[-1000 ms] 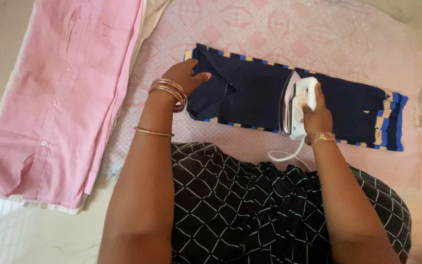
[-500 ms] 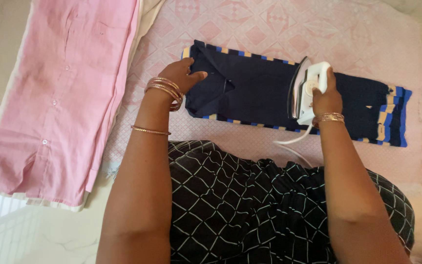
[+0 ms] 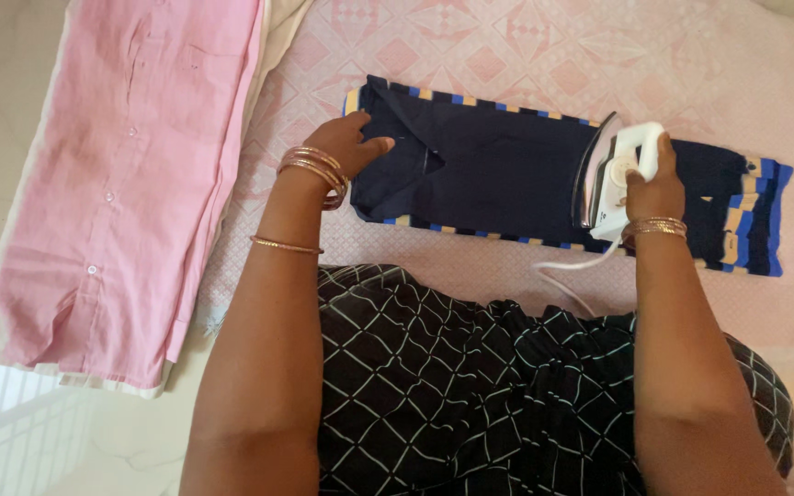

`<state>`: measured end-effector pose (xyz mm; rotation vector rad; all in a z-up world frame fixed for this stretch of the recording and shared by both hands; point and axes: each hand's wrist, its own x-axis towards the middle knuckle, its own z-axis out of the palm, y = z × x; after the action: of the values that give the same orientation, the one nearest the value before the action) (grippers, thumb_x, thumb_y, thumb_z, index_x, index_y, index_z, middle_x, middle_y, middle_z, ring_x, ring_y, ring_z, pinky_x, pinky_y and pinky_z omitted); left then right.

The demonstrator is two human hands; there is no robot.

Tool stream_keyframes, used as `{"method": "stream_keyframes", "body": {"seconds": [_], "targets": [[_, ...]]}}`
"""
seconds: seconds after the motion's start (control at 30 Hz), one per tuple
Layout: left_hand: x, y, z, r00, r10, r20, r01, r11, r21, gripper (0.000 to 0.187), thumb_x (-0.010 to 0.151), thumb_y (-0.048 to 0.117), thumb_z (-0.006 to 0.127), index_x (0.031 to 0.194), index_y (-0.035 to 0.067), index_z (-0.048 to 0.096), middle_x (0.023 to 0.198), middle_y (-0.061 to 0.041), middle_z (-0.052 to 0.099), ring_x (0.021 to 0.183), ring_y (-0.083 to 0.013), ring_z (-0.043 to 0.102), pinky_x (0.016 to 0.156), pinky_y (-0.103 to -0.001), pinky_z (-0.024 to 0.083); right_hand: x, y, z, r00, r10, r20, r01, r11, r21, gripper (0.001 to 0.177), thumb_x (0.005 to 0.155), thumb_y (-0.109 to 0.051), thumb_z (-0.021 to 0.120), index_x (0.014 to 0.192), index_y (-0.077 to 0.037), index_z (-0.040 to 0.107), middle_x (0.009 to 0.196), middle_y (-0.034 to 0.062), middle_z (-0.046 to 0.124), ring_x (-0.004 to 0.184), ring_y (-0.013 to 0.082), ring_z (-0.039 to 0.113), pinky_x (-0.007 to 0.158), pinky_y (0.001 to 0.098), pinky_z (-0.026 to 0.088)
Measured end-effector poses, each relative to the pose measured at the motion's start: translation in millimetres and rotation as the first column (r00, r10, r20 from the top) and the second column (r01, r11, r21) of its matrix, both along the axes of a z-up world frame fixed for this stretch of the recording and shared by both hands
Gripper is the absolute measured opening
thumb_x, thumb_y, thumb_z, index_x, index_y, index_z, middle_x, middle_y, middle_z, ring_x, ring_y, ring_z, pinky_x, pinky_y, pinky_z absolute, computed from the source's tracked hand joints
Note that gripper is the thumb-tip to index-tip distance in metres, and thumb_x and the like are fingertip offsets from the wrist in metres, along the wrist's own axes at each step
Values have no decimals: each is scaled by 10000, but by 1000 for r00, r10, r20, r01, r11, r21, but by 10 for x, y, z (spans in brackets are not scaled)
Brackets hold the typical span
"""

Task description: The person irons a dark blue garment with a striped border, then switches to a cream-colored garment. They use a white electric iron and smooth the fabric with their hands. The garments are laid on a patterned mat on the floor.

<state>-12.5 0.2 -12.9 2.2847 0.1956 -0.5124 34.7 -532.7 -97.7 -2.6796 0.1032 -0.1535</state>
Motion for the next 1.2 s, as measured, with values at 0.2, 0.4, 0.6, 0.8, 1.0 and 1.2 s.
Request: {"method": "stream_keyframes", "body": {"seconds": [0.2, 0.4, 0.6, 0.8, 1.0, 1.2], "targets": [[-9, 80, -45, 1000, -1, 7, 2, 1000, -10, 802, 879, 528, 684, 1492, 55, 473, 1382, -228, 609, 1279, -354, 596, 1062, -428, 473, -427, 58, 341, 992, 34, -123, -22, 995, 96, 752, 979, -117, 658, 1646, -141, 312, 1510, 218, 565, 864, 369, 740, 785, 427, 585], [80, -2, -228, 999, -36, -30, 36, 999, 4, 800, 875, 531, 706, 1464, 33, 494, 1377, -240, 607, 1289, -355, 590, 1067, -428, 473, -756, -135, 309, 980, -63, -187, 71, 997, 36, 755, 979, -143, 657, 1653, -182, 318, 1528, 167, 573, 903, 371, 735, 827, 445, 570], [33, -177, -570, 967, -181, -176, 222, 944, 244, 795, 819, 494, 790, 1441, 74, 526, 1369, -221, 603, 1279, -385, 574, 1051, -476, 471, -206, -442, 107, 998, 41, -55, -42, 999, -14, 788, 987, -141, 682, 1669, -116, 287, 1443, 273, 596, 1076, 465, 679, 909, 502, 545], [-1, -475, -859, 861, -289, -419, 453, 808, 375, 728, 760, 438, 856, 1351, 64, 654, 1345, -204, 662, 1243, -367, 649, 1029, -479, 530, -586, -395, 272, 981, 17, -192, -37, 994, -101, 823, 998, -161, 668, 1713, -151, 259, 1146, 335, 682, 958, 511, 672, 846, 549, 537], [-148, -833, -785, 827, -331, -455, 531, 726, 436, 753, 777, 404, 869, 1374, 67, 557, 1297, -203, 660, 1214, -389, 636, 974, -496, 540, -751, -463, 194, 989, 56, -134, -70, 992, -102, 806, 1005, -171, 684, 1708, -180, 291, 994, 287, 712, 858, 482, 692, 765, 557, 546], [-211, -987, -840, 850, -410, -330, 526, 681, 509, 425, 972, 297, 679, 1266, 7, 576, 1170, -239, 708, 1098, -407, 687, 908, -497, 565, -508, -416, 216, 991, 42, -128, -42, 999, 3, 795, 993, -195, 696, 1684, -205, 304, 949, 286, 711, 856, 473, 696, 757, 554, 545]]}}
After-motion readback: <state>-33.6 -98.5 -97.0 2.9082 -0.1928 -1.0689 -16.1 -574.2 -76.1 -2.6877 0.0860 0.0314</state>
